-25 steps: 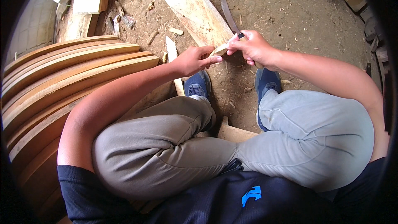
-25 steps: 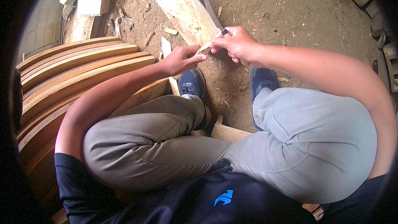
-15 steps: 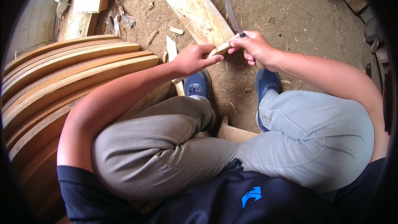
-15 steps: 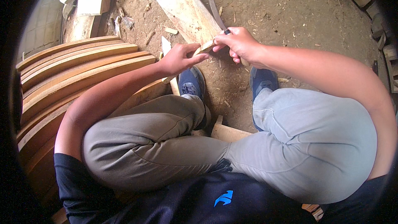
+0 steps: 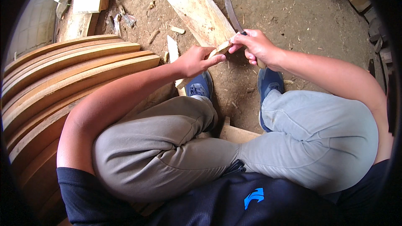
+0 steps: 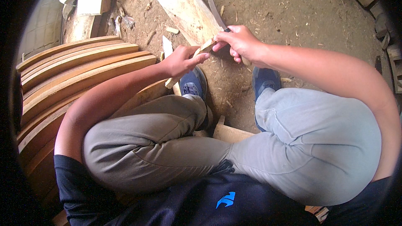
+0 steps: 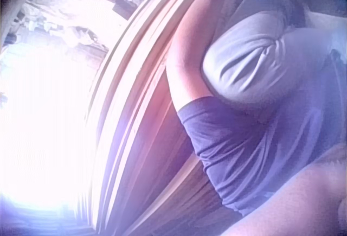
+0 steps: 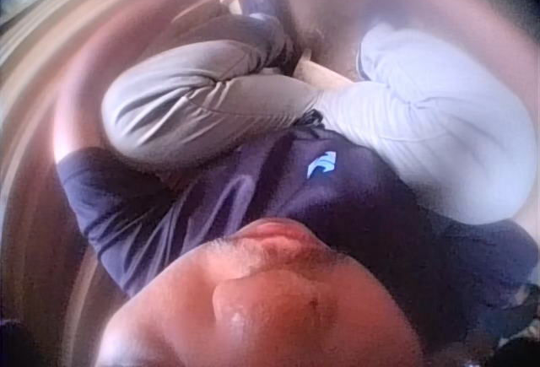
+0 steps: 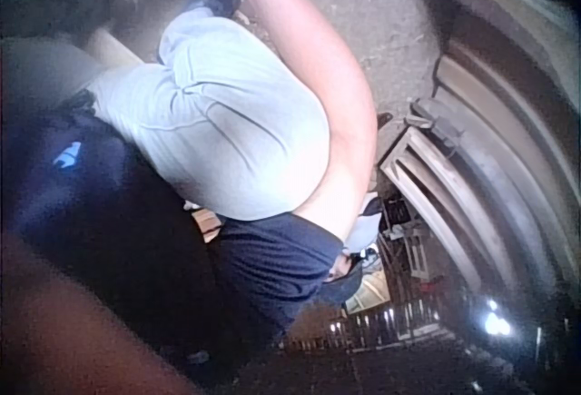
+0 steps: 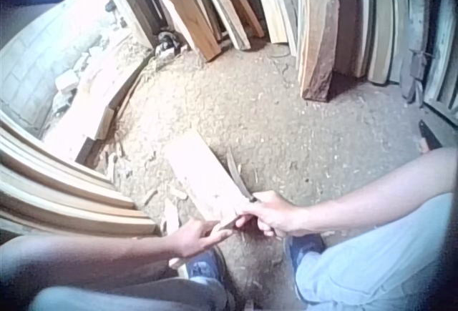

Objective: The person sits on the floor and uses a knife to carve a small rectangular piece of wood. They repeatedly scrape and shape the wood, removing small shavings, while another person is visible in the background.

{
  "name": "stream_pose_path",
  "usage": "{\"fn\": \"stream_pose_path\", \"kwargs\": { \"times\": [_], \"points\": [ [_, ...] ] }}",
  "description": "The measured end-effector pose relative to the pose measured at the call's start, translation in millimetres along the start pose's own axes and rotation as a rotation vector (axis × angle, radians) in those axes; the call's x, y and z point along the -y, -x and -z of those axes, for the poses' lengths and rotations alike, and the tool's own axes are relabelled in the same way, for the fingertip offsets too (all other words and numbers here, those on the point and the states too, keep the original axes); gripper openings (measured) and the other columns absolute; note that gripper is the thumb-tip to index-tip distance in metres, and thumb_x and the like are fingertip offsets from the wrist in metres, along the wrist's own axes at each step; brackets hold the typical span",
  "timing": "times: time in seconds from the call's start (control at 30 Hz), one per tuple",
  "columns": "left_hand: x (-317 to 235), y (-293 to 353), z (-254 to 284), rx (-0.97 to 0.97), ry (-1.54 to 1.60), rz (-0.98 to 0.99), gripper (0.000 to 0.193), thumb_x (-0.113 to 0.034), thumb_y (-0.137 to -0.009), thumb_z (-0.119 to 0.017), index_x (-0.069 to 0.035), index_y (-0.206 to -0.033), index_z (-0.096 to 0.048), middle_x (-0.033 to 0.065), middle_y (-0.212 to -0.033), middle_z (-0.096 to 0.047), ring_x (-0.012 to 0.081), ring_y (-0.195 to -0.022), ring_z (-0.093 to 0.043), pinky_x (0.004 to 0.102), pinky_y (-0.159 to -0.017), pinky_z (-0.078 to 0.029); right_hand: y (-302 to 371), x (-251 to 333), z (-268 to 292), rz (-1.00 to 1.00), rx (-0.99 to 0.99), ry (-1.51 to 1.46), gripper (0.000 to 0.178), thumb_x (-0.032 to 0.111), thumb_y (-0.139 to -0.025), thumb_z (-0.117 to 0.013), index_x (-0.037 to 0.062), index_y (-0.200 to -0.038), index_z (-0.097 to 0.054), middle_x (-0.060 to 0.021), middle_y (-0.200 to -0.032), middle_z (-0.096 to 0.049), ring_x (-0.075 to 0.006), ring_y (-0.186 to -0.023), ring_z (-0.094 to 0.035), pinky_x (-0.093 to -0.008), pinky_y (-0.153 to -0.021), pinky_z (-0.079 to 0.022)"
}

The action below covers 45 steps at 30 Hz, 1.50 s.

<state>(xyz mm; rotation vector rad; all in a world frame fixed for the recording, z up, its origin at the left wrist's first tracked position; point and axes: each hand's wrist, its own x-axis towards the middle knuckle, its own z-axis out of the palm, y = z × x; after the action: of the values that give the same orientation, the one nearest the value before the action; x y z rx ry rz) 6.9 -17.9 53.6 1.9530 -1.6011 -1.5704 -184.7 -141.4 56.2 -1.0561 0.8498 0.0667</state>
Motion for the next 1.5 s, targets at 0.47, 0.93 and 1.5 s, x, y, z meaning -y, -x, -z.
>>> {"fn": "stream_pose_path", "kwargs": {
  "times": [0.47, 0.93, 1.5],
  "points": [
    [11.6, -4.0, -2.0, 0.132, 0.243, 0.056, 0.055, -0.057, -0.089, -0.053, -0.002, -0.082, -0.054, 0.0048, -0.061, -0.053, 0.0148, -0.057, -0.055, 0.0316, -0.053, -0.045, 0.9, -0.8, -0.3, -0.011, -0.002, -0.01, 0.025, 0.029, -0.088, -0.059, 0.0056, -0.096, -0.053, -0.0047, -0.085, -0.066, -0.0046, -0.041, -0.037, -0.0218, -0.037, -0.032],
    [22.9, -1.9, -3.1, 0.19, 0.424, -0.066, 0.053, -0.054, -0.092, -0.05, -0.001, -0.091, -0.053, 0.006, -0.065, -0.054, 0.0152, -0.058, -0.059, 0.0301, -0.053, -0.049, 4.7, 1.5, -0.2, -0.009, 0.05, -0.05, 0.024, 0.026, -0.089, -0.059, 0.0048, -0.099, -0.054, -0.0052, -0.083, -0.064, -0.0046, -0.041, -0.038, -0.0216, -0.036, -0.033],
    [30.8, -3.6, -3.6, 0.223, 0.419, -0.092, 0.067, -0.067, -0.085, -0.048, -0.002, -0.098, -0.052, 0.0078, -0.064, -0.055, 0.0177, -0.059, -0.06, 0.0308, -0.053, -0.047, 4.8, 2.7, -1.3, -0.036, 0.098, -0.078, 0.027, 0.032, -0.089, -0.058, 0.0061, -0.095, -0.056, -0.0057, -0.082, -0.064, -0.0052, -0.04, -0.039, -0.0225, -0.035, -0.033]
  ]
}}
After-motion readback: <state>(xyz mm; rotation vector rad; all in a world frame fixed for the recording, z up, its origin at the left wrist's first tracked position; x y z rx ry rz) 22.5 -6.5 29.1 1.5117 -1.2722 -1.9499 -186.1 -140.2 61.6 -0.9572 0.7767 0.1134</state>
